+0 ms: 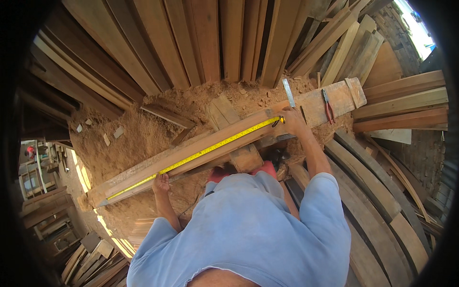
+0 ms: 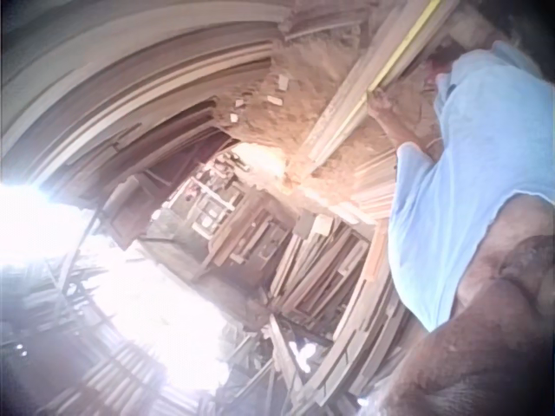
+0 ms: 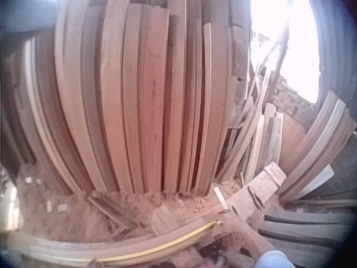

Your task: The person measures a wooden plank with a tape measure, marks it, and cuts it using a circular saw. They then use a square ruler to mark another plank before cutting it as well. The cut pieces are placed aside among other wood planks.

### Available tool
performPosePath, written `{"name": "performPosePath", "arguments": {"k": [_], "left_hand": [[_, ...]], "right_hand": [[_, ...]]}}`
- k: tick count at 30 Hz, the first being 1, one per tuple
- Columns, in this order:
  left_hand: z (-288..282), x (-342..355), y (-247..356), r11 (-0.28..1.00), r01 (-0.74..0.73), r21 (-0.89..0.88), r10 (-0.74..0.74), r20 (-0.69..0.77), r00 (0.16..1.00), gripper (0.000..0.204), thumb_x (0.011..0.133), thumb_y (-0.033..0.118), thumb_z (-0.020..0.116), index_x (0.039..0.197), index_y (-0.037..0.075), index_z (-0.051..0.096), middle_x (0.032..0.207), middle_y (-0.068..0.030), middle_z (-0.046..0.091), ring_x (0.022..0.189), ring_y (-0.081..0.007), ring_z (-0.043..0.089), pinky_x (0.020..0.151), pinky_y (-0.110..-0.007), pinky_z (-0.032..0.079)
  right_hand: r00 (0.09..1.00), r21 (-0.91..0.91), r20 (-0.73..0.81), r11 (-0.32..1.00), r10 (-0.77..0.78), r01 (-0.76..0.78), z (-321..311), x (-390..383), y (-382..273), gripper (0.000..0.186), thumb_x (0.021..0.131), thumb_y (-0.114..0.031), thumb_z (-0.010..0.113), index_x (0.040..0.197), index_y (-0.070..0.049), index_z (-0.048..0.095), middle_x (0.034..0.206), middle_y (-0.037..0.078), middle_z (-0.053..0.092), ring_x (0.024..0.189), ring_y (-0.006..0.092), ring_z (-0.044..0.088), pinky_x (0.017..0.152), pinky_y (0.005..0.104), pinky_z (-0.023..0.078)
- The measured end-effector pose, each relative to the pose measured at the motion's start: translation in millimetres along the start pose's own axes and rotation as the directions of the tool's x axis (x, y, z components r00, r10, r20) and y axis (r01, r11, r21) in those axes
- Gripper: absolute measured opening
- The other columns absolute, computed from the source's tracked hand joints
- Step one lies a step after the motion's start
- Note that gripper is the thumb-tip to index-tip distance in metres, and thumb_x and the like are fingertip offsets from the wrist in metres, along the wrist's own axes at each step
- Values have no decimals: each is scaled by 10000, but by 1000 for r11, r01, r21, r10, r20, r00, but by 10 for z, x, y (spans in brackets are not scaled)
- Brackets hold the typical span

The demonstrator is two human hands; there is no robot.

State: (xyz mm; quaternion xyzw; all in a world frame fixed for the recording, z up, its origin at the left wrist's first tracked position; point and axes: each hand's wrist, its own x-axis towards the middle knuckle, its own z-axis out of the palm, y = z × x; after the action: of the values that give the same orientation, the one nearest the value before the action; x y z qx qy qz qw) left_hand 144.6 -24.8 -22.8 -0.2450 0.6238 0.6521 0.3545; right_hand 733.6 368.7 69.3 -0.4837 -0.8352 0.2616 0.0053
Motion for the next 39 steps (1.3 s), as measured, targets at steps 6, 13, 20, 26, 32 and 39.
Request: {"name": "performPosePath", "arguments": {"k": [6,13,20,26,32,39], "left_hand": [[50,39,-51,999,-37,17,38,-44,998,373,967,201,721,1265,42,562,1236,-121,603,1075,-276,618,944,-442,574],[-34,112,-48,999,-41,27,43,-87,995,324,972,220,719,1212,51,583,1152,-105,641,983,-253,647,872,-411,602],[1,126,-67,998,-48,32,49,-58,997,275,968,207,722,1164,73,585,1061,-93,667,920,-251,661,845,-410,607],[-23,81,-53,999,-40,6,41,-103,994,279,966,188,718,1181,74,580,1054,-84,671,948,-244,659,864,-413,595],[145,-168,-31,974,-109,-201,119,41,992,259,1002,184,658,1237,83,614,1184,-81,700,1089,-230,666,936,-380,561],[893,-938,-243,994,-53,-96,88,415,905,162,1018,160,644,1174,119,650,1130,-43,723,1044,-209,683,903,-381,567]], "right_hand": [[998,87,39,995,-45,42,-13,18,107,372,776,-50,737,1148,-57,737,1189,201,685,1215,370,585,1074,453,456],[998,110,54,994,-31,25,-45,38,88,417,735,-69,749,1152,-69,744,1199,196,683,1228,368,578,1088,455,436],[998,136,56,991,-28,20,-15,33,142,496,688,-230,816,1158,-82,755,1175,174,705,1245,355,568,1103,461,406],[989,93,144,996,-9,-4,-157,64,-5,469,713,-247,792,1165,-129,758,1163,176,718,1186,365,613,1092,469,413],[908,157,403,986,-110,50,14,-28,-506,514,737,-189,703,1242,-91,702,1208,180,704,1132,399,641,1046,471,478],[765,338,620,939,-177,-57,536,-343,-1139,506,745,-207,659,1225,-48,676,1108,209,720,1073,384,674,954,482,522]]}}
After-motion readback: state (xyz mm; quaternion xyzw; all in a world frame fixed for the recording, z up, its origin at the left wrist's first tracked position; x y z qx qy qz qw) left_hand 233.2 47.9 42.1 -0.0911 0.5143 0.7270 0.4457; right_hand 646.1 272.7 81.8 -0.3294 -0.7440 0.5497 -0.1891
